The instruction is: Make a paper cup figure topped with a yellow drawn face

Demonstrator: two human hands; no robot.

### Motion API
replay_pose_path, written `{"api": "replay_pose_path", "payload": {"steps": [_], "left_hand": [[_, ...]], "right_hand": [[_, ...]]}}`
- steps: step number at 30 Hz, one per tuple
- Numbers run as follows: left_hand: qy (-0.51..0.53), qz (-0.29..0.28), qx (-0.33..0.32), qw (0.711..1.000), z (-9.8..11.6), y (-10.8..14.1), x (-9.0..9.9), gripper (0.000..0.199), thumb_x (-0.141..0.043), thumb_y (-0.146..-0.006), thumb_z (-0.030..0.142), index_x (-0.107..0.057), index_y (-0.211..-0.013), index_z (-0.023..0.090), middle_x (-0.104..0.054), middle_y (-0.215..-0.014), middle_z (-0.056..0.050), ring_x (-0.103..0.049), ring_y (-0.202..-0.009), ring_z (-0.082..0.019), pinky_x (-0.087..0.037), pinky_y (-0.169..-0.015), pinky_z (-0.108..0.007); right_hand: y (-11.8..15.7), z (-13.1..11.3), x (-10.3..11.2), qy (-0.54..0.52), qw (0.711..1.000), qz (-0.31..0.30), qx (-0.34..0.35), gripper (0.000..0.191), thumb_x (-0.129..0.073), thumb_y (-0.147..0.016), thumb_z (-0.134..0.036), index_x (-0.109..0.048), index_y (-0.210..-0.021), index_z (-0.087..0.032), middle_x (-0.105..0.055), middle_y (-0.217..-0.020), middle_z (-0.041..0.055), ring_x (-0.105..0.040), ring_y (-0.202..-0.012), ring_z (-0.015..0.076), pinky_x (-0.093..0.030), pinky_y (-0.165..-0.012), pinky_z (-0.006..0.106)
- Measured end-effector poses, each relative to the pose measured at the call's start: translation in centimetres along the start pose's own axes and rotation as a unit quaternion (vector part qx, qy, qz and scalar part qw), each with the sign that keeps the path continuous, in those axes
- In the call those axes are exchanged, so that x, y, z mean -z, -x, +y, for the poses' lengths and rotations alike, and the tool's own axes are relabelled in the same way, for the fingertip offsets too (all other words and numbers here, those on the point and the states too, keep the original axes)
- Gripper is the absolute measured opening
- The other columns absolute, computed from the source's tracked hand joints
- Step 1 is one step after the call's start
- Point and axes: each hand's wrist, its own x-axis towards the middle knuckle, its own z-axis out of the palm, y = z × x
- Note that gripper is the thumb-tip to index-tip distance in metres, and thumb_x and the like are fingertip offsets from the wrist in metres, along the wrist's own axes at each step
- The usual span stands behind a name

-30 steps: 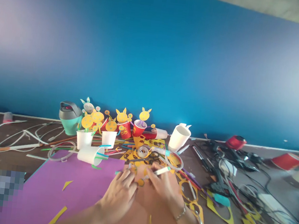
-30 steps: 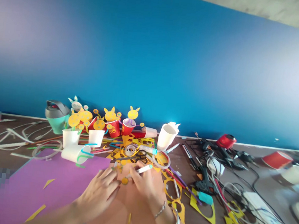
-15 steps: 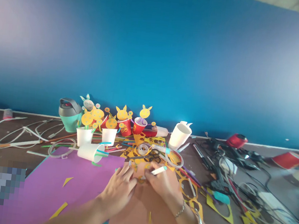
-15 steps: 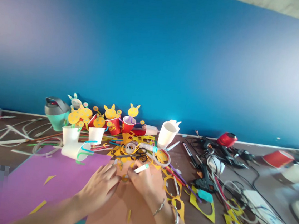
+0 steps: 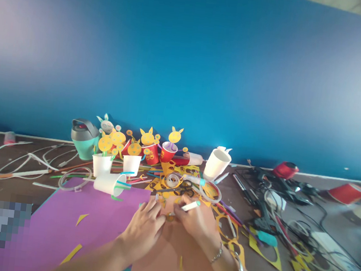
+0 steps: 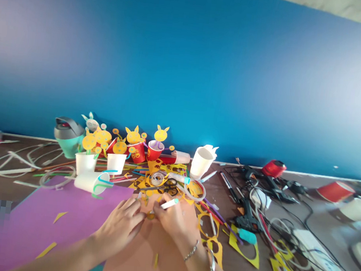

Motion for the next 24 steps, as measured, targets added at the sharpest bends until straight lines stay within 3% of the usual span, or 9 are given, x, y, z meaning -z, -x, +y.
{"api": "replay_pose_path", "payload": {"steps": [6,24], "left_hand": [[-0.004,0.004,-0.005,1.000,0.0,0.1,-0.1,0.012,-0.054,-0.088,0.015,-0.064,-0.086,0.020,-0.060,-0.101,-0.007,-0.048,-0.115,-0.027,-0.046,-0.087,-0.040],[-0.001,0.012,-0.007,1.000,-0.1,0.2,-0.4,0.010,-0.056,-0.085,0.013,-0.064,-0.085,0.020,-0.060,-0.101,-0.008,-0.045,-0.119,-0.028,-0.045,-0.088,-0.040]], "right_hand": [[-0.1,0.1,-0.6,-0.067,0.998,-0.004,0.013,0.022,-0.051,-0.086,-0.025,-0.059,-0.066,-0.022,-0.062,-0.058,-0.0015,-0.056,-0.054,0.0129,-0.038,-0.048,0.021],[-0.4,1.1,-1.4,-0.053,0.998,0.021,0.008,0.019,-0.049,-0.077,-0.018,-0.056,-0.060,-0.022,-0.057,-0.055,-0.0030,-0.050,-0.051,0.0119,-0.033,-0.045,0.021]]}}
